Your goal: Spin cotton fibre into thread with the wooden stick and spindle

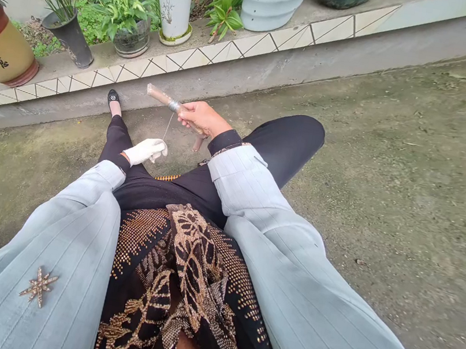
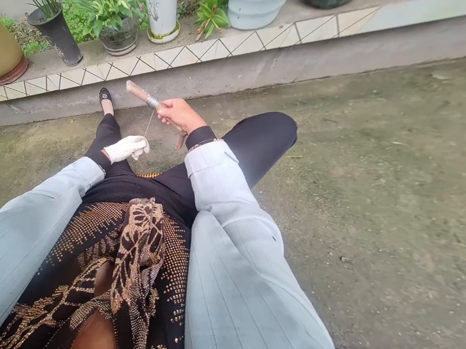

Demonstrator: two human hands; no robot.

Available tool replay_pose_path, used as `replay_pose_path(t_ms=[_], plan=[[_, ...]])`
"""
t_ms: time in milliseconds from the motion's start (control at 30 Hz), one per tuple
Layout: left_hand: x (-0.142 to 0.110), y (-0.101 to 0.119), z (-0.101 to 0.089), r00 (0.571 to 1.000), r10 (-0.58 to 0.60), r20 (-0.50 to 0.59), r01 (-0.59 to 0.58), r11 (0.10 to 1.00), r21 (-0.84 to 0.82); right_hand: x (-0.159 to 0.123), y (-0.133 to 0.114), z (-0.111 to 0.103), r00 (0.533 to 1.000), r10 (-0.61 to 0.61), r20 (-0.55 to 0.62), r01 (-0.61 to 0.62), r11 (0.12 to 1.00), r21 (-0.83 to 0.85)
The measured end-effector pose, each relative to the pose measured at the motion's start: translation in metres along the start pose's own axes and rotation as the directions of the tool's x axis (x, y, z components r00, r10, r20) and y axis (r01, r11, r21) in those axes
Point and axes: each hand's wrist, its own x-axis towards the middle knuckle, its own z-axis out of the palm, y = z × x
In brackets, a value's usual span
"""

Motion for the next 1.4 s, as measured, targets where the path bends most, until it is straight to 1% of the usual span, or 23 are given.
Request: replay_pose_path(t_ms=[67,167,233,300,400,467,567,633,667,700,733,767,800,867,900,967,1033,1100,1200,1267,1300,1333,1400], plan=[[0.000,0.002,0.003,0.998,-0.025,0.064,0.025,1.000,-0.004,0.007,0.004,0.000,0.987,0.100,-0.123,-0.117,0.984,-0.137],[-0.002,0.006,0.005,0.996,-0.012,0.090,0.013,1.000,-0.008,0.012,0.007,0.002,0.973,0.164,-0.160,-0.219,0.873,-0.436],[-0.003,0.009,0.004,0.997,0.018,0.080,-0.017,1.000,-0.011,0.012,0.007,0.006,0.980,0.154,-0.124,-0.198,0.761,-0.617],[-0.004,0.011,0.002,0.996,0.053,0.067,-0.052,0.999,-0.016,0.012,0.007,0.010,0.985,0.163,-0.053,-0.151,0.679,-0.719],[-0.005,0.012,-0.002,0.994,0.103,0.039,-0.103,0.995,-0.006,0.012,0.013,0.015,0.955,0.270,0.119,-0.085,0.639,-0.764],[-0.003,0.012,-0.006,0.993,0.114,0.012,-0.114,0.993,0.023,0.012,0.018,0.018,0.886,0.390,0.253,-0.080,0.664,-0.743],[0.000,0.012,-0.013,0.993,0.111,-0.048,-0.106,0.990,0.096,0.008,0.021,0.018,0.735,0.520,0.436,-0.126,0.736,-0.665],[0.001,0.011,-0.018,0.989,0.102,-0.105,-0.088,0.988,0.123,0.003,0.018,0.016,0.660,0.506,0.555,-0.116,0.798,-0.591],[0.002,0.010,-0.020,0.985,0.093,-0.144,-0.075,0.989,0.124,0.001,0.014,0.014,0.637,0.464,0.616,-0.092,0.839,-0.537],[0.003,0.009,-0.021,0.979,0.079,-0.190,-0.057,0.992,0.116,-0.002,0.010,0.012,0.636,0.392,0.664,-0.061,0.884,-0.464],[0.003,0.008,-0.021,0.969,0.064,-0.238,-0.040,0.994,0.105,-0.005,0.006,0.009,0.659,0.295,0.692,-0.024,0.928,-0.372],[0.003,0.006,-0.020,0.961,0.051,-0.270,-0.027,0.995,0.092,-0.007,0.001,0.007,0.709,0.180,0.682,0.014,0.963,-0.269],[0.002,0.005,-0.018,0.960,0.041,-0.278,-0.020,0.997,0.078,-0.009,-0.002,0.005,0.783,0.062,0.619,0.052,0.985,-0.164],[0.001,0.002,-0.012,0.977,0.022,-0.210,-0.011,0.999,0.053,-0.009,-0.006,0.001,0.927,-0.107,0.360,0.119,0.993,-0.010],[0.001,0.001,-0.009,0.990,0.009,-0.143,-0.001,0.999,0.052,-0.008,-0.005,0.000,0.971,-0.122,0.206,0.122,0.992,0.014],[-0.001,0.000,-0.005,1.000,-0.022,-0.013,0.023,0.997,0.069,-0.002,-0.002,-0.001,0.999,-0.042,-0.033,0.040,0.998,-0.049],[-0.002,0.001,-0.003,0.999,-0.007,0.042,0.003,0.996,0.089,0.005,0.003,-0.001,0.986,0.079,-0.149,-0.114,0.963,-0.242],[-0.003,0.003,-0.003,0.998,0.053,0.040,-0.057,0.994,0.095,0.011,0.008,0.001,0.975,0.143,-0.172,-0.210,0.851,-0.481],[-0.004,0.009,-0.006,0.996,0.092,0.004,-0.092,0.987,0.134,0.014,0.010,0.004,0.984,0.164,-0.071,-0.165,0.679,-0.715],[-0.003,0.011,-0.009,0.995,0.092,-0.025,-0.086,0.980,0.179,0.012,0.012,0.007,0.968,0.246,0.050,-0.124,0.643,-0.756],[-0.003,0.012,-0.010,0.994,0.096,-0.045,-0.086,0.977,0.198,0.010,0.013,0.009,0.939,0.319,0.129,-0.117,0.648,-0.752],[-0.002,0.012,-0.012,0.993,0.103,-0.063,-0.087,0.973,0.212,0.009,0.015,0.010,0.889,0.400,0.221,-0.116,0.666,-0.737],[-0.001,0.013,-0.015,0.988,0.115,-0.099,-0.091,0.970,0.224,0.005,0.019,0.014,0.754,0.517,0.405,-0.131,0.722,-0.679]])
